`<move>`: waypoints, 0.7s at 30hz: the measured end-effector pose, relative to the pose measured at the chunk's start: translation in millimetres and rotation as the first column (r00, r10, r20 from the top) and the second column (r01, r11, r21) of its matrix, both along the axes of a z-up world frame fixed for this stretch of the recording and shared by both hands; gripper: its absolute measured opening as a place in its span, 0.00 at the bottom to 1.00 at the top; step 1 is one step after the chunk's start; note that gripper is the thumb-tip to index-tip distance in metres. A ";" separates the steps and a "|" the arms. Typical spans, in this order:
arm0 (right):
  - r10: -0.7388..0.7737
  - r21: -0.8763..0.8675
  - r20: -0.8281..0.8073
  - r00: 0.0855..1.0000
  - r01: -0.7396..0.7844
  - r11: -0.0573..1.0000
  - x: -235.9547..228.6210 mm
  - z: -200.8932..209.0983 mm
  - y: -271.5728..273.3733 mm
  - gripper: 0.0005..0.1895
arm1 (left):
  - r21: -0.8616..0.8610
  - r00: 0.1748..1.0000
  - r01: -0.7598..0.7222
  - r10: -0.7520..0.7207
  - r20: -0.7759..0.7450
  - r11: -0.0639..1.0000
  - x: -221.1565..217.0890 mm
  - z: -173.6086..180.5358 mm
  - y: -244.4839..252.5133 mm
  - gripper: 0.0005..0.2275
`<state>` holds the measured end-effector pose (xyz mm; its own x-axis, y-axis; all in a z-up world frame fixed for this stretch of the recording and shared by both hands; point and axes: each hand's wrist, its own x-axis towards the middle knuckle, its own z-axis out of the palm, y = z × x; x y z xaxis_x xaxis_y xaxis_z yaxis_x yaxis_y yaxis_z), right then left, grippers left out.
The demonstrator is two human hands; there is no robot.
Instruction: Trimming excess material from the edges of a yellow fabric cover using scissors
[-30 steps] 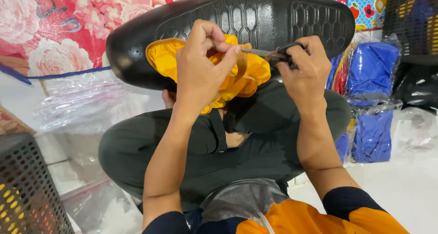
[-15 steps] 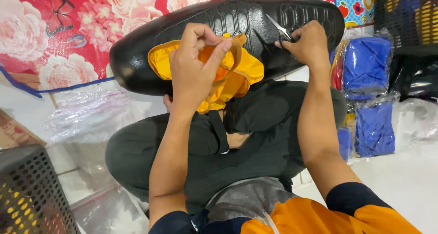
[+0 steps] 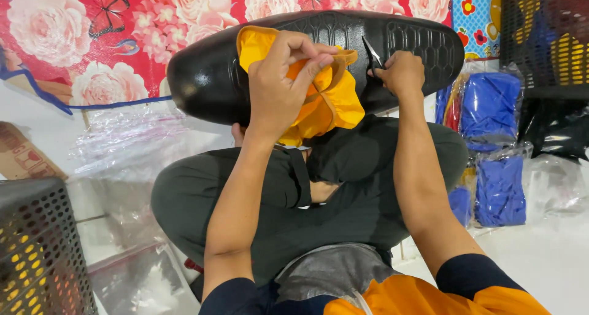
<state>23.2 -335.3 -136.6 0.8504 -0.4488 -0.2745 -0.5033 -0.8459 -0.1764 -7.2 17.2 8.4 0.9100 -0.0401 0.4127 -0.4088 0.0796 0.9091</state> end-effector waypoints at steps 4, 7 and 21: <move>0.041 0.121 -0.068 0.997 -0.033 0.992 -2.2 8.1 -2.8 0.12 | -0.060 0.998 0.058 -0.056 0.029 0.997 0.3 0.1 1.8 0.08; 0.165 0.103 0.094 0.982 -0.175 0.979 -8.4 48.5 15.1 0.13 | 0.040 0.994 -0.023 0.018 0.112 0.999 3.5 -1.4 3.9 0.08; 0.493 0.367 0.627 0.603 -0.787 0.496 -43.9 209.4 149.4 0.10 | 0.270 0.978 -0.079 0.022 0.208 0.960 -5.1 6.4 2.4 0.11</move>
